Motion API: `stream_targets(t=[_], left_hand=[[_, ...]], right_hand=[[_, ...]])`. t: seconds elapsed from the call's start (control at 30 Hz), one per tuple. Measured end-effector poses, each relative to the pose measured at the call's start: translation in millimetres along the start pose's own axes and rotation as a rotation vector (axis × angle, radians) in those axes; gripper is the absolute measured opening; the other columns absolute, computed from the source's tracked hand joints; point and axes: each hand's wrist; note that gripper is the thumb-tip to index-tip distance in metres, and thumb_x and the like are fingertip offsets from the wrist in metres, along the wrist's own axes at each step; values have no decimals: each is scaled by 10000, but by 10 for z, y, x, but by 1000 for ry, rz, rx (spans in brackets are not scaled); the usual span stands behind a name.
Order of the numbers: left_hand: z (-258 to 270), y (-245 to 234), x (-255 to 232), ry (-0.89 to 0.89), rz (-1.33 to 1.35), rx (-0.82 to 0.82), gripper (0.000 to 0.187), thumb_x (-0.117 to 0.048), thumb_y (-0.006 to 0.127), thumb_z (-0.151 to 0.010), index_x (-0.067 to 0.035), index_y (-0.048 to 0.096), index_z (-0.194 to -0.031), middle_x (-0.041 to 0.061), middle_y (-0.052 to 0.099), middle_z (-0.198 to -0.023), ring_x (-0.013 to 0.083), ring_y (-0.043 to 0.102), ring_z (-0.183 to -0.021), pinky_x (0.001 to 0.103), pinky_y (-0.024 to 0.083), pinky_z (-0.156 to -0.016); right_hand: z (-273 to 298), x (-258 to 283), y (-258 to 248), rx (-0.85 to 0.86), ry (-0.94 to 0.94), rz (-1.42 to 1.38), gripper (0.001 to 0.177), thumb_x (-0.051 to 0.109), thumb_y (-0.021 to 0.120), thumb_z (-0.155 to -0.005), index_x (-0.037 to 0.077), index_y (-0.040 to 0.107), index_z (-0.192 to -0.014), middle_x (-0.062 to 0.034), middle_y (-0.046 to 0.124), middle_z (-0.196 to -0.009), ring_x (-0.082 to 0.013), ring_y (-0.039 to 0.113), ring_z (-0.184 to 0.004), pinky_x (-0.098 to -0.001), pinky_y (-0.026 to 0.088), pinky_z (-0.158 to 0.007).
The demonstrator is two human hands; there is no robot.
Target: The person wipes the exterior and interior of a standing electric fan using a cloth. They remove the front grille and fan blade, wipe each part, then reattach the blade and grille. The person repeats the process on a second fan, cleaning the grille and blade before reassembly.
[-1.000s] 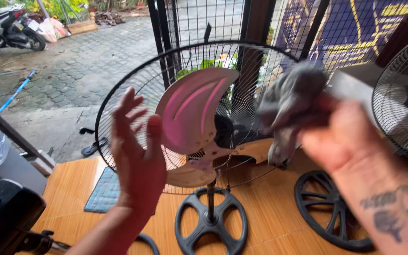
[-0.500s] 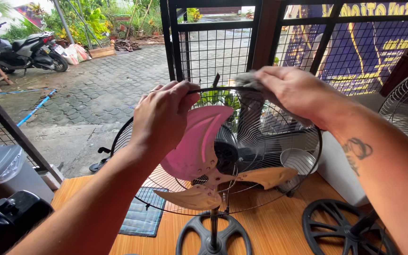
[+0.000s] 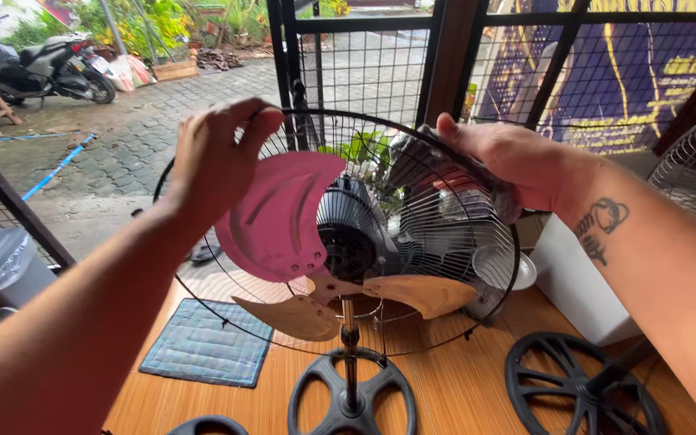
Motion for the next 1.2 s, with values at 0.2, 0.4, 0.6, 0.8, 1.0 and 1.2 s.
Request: stream_targets(t=[0.2, 0.4, 0.6, 0.8, 1.0, 1.2], left_hand=[[-20, 76, 147, -78, 38, 14, 288, -356, 668, -1041, -99, 763, -1130, 141, 749, -1035, 331, 681, -997, 454, 508, -884], [177, -91, -12, -111, -56, -92, 425, -456, 533, -1091, -114, 741, -1233, 163, 688, -1287, 371, 538, -1307, 495, 379, -1115], [216, 233, -984, -580, -185, -230, 887, -631, 588, -1041, -256, 110, -1686, 286, 21, -1730, 457, 25, -1610, 502, 147, -1270], [220, 514, -1617, -631, -282, -343, 1195, -120, 799, -901, -269, -159, -1599, 294, -140, -1699, 511, -132, -1564, 505, 47, -1253], [385, 137, -1482, -813, -273, -366, 1153, -42, 732, -1014, -297, -198, -1648, 349, 6, -1683, 452, 111, -1569, 384, 315, -1184], [589, -87, -1490, -1059, -24, -590, 898, -37, 506, -986, -300, -51, -1640, 169, 670, -1304, 127, 576, -804, 253, 538, -724]], right_hand=[[167, 54, 54, -6, 60, -99, 379, 305, 443, -1044, 36, 607, -1255, -69, 726, -1105, -104, 696, -838, -269, 606, -793], [-239, 72, 104, 610, -315, -438, 343, -4, 548, -1086, -6, 597, -1425, -125, 712, -1142, -95, 710, -839, -242, 601, -762], [-502, -26, 586, 447, -229, -366, 552, -23, 516, -989, 109, 684, -1498, -32, 753, -1144, -116, 602, -823, -240, 494, -722], [-633, -673, 461, 652, -306, -471, 551, -152, 583, -867, 34, 628, -1384, -31, 735, -1187, -91, 691, -978, -223, 564, -875], [-712, -130, 1150, 580, -583, -726, 372, -10, 584, -994, 4, 604, -1365, -108, 721, -1118, -162, 647, -837, -271, 525, -723], [-477, -773, 1325, 272, -1036, -10, 419, 8, 624, -885, 65, 691, -1295, -158, 748, -1000, -162, 733, -917, -303, 556, -779]])
Point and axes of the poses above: each hand's wrist, its own z-axis away from the middle knuckle, its own y-axis out of the palm, x = y × z
